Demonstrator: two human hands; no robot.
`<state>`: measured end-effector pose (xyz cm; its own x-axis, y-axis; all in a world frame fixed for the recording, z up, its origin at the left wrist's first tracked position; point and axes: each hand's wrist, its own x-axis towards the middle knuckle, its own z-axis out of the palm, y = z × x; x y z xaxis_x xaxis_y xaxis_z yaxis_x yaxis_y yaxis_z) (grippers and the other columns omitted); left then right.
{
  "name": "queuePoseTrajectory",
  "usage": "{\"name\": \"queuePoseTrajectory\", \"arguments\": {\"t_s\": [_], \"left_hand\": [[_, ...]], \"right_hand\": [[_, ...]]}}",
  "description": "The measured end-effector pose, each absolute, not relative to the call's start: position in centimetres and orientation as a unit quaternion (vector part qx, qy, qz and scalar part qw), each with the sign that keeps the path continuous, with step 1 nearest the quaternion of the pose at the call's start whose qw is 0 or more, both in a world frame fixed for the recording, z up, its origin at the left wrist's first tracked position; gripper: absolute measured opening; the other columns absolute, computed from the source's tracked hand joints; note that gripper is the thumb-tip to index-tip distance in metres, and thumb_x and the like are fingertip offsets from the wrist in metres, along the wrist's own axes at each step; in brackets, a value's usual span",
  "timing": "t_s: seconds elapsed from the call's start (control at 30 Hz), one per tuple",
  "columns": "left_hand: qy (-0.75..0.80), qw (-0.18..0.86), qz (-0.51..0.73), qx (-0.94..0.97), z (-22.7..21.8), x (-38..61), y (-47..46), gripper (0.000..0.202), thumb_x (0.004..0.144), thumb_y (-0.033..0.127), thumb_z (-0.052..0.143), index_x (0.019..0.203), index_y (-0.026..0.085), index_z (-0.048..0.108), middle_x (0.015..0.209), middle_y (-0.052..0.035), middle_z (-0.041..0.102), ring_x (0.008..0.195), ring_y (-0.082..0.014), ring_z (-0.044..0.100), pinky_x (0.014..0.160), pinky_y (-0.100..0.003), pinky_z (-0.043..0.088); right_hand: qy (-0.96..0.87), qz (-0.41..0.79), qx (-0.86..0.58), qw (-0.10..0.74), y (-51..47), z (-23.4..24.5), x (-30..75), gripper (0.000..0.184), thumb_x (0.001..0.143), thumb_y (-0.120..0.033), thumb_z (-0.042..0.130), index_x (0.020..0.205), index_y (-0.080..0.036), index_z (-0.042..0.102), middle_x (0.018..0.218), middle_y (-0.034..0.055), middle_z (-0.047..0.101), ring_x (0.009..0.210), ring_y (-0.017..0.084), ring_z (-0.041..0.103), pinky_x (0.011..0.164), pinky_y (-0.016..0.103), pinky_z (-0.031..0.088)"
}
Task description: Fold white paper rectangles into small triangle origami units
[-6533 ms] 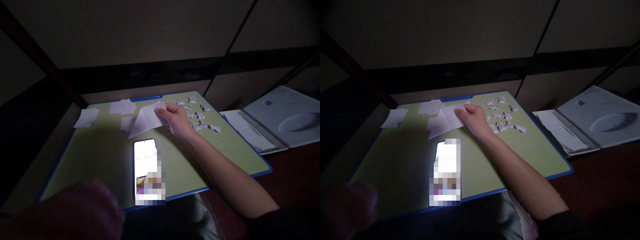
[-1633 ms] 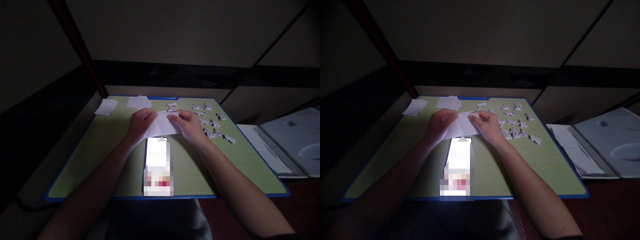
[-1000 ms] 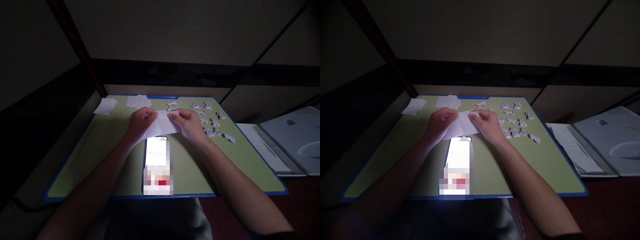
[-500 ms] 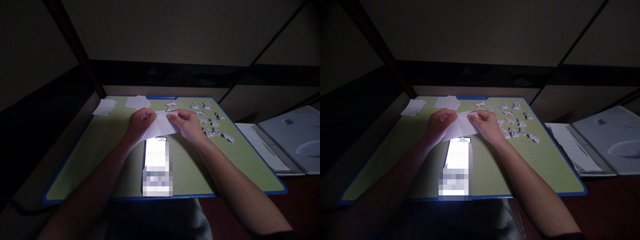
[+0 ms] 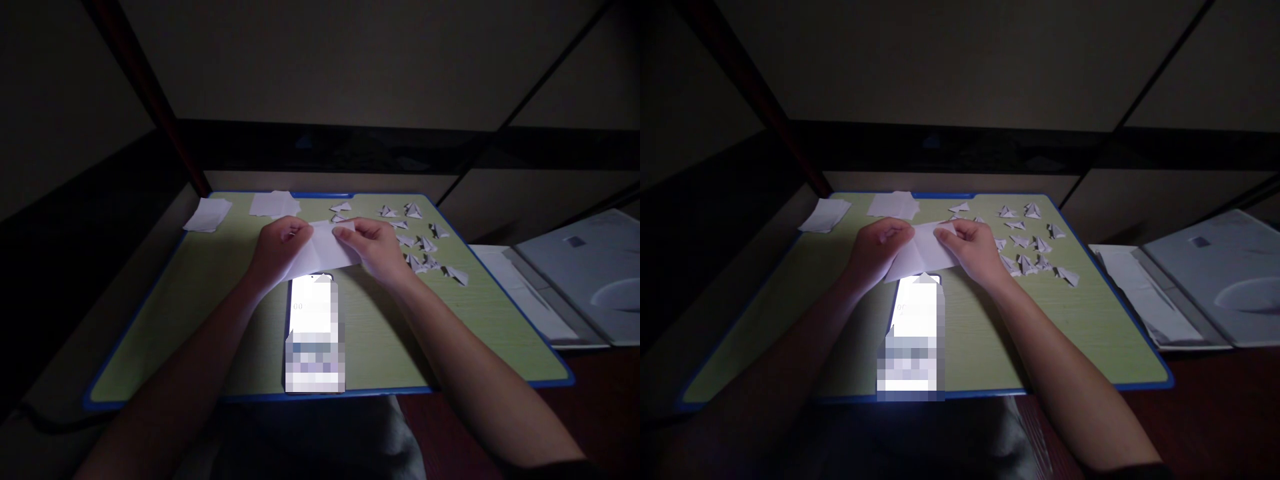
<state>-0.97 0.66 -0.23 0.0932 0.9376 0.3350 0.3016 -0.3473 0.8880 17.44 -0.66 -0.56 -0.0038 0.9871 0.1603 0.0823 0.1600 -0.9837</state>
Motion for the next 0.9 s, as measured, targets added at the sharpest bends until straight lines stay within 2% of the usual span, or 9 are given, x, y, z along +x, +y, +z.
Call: {"name": "queuePoseTrajectory", "arguments": {"t_s": [0.4, 0.9], "left_hand": [[0.462, 0.316, 0.480, 0.675, -0.32, -1.02, 0.71, 0.016, 0.079, 0.032, 0.060, 0.074, 0.017, 0.064, 0.078, -0.0046, 0.070, 0.067, -0.0163, 0.060, 0.057, -0.027, 0.047], [0.468, 0.338, 0.482, 0.659, -0.37, -0.80, 0.62, 0.014, 0.077, 0.031, 0.060, 0.075, 0.018, 0.065, 0.077, -0.0044, 0.071, 0.068, -0.0160, 0.061, 0.059, -0.027, 0.048]], "right_hand": [[-0.568, 0.421, -0.479, 0.520, -0.65, -0.57, 17.48, 0.029, 0.071, -0.044, 0.074, 0.075, -0.015, 0.073, 0.067, 0.0026, 0.064, 0.058, 0.012, 0.049, 0.050, 0.025, 0.035], [-0.566, 0.417, -0.479, 0.526, -0.62, -0.75, 17.59, 0.027, 0.073, -0.042, 0.073, 0.076, -0.015, 0.074, 0.066, 0.0024, 0.065, 0.055, 0.011, 0.049, 0.049, 0.025, 0.033]]}}
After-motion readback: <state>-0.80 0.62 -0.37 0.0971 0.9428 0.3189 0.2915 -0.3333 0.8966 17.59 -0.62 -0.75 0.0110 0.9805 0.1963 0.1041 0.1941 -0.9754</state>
